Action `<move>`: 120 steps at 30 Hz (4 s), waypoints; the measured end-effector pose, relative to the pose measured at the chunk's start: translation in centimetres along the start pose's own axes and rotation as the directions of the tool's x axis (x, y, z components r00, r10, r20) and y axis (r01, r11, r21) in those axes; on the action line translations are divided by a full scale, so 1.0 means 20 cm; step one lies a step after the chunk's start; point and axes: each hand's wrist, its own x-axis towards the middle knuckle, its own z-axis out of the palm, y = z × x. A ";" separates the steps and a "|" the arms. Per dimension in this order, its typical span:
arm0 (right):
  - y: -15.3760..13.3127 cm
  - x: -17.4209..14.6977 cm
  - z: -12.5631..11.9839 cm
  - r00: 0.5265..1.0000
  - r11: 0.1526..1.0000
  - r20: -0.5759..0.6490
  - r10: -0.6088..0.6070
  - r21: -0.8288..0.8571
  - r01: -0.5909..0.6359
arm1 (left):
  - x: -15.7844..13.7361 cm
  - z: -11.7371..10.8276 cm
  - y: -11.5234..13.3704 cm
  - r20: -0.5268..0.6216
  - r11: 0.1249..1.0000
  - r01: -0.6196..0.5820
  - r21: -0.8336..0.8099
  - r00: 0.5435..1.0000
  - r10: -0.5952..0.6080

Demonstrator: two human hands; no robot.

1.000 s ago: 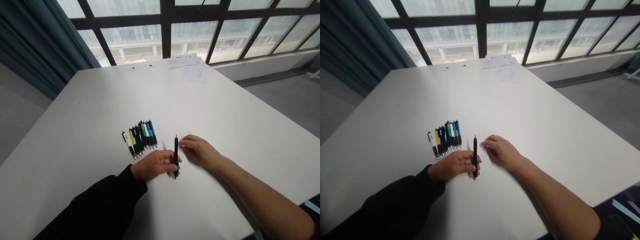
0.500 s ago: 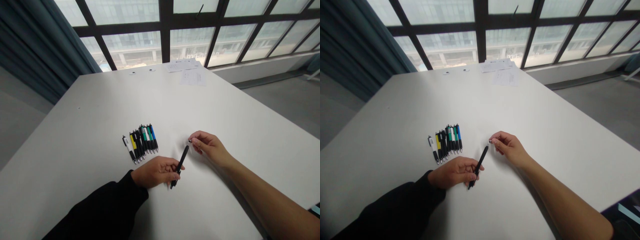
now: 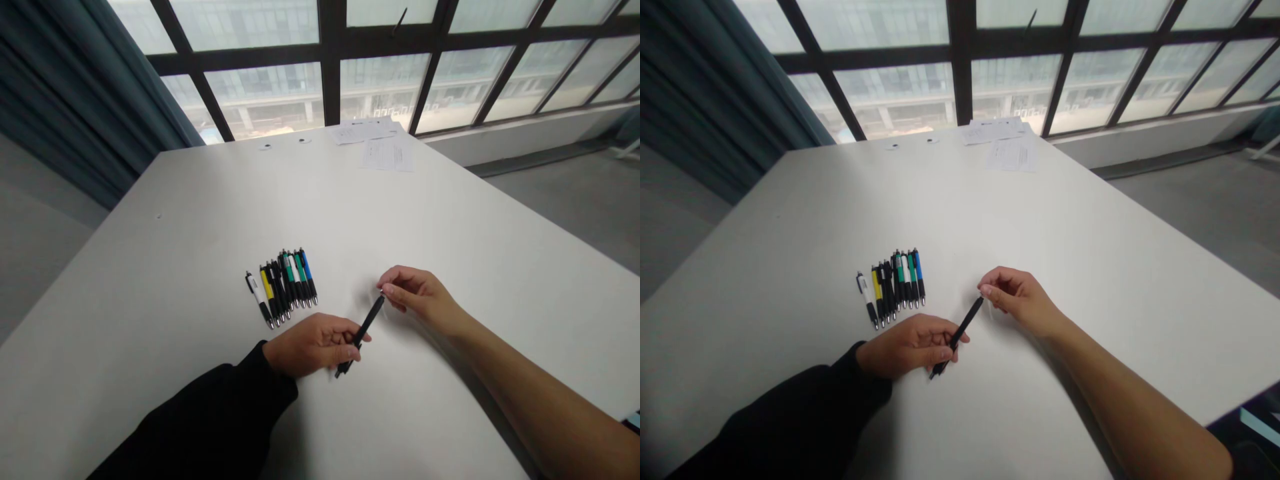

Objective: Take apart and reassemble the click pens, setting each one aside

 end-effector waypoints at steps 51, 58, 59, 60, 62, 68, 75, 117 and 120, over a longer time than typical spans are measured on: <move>-0.02 0.00 0.00 0.997 0.999 -0.070 -0.038 -0.011 0.038 | -0.01 -0.01 0.00 -0.006 0.998 0.004 -0.064 1.000 -0.005; 0.00 0.00 -0.01 1.000 0.999 -0.008 -0.024 0.022 0.024 | -0.01 -0.01 0.00 0.000 0.998 0.014 -0.054 1.000 -0.014; 0.00 0.00 -0.01 1.000 0.999 -0.003 -0.019 0.026 0.019 | -0.01 -0.01 0.01 0.000 0.998 0.013 -0.054 1.000 -0.013; 0.00 0.00 -0.01 1.000 0.999 -0.003 -0.017 0.029 0.017 | -0.01 -0.01 0.01 -0.002 0.998 0.011 -0.055 1.000 -0.011; -0.01 -0.01 0.00 1.000 0.999 -0.010 -0.021 0.033 0.021 | -0.01 0.00 0.01 -0.007 0.999 0.008 -0.054 1.000 -0.008; -0.01 0.00 0.00 0.998 0.999 -0.055 -0.025 0.042 0.027 | -0.01 0.00 0.00 -0.006 0.998 0.003 -0.062 1.000 -0.003; -0.01 -0.01 -0.01 0.999 0.999 -0.014 -0.032 0.041 0.032 | -0.01 -0.01 0.00 -0.008 0.998 0.009 -0.063 1.000 -0.010; -0.02 -0.01 -0.04 0.994 0.990 0.100 0.053 -0.138 -0.039 | -0.02 -0.01 0.00 0.004 0.999 0.014 -0.043 1.000 -0.014; -0.03 -0.02 -0.05 0.990 0.987 0.136 0.039 -0.161 -0.017 | -0.02 -0.01 0.00 -0.002 0.999 0.023 -0.035 1.000 -0.023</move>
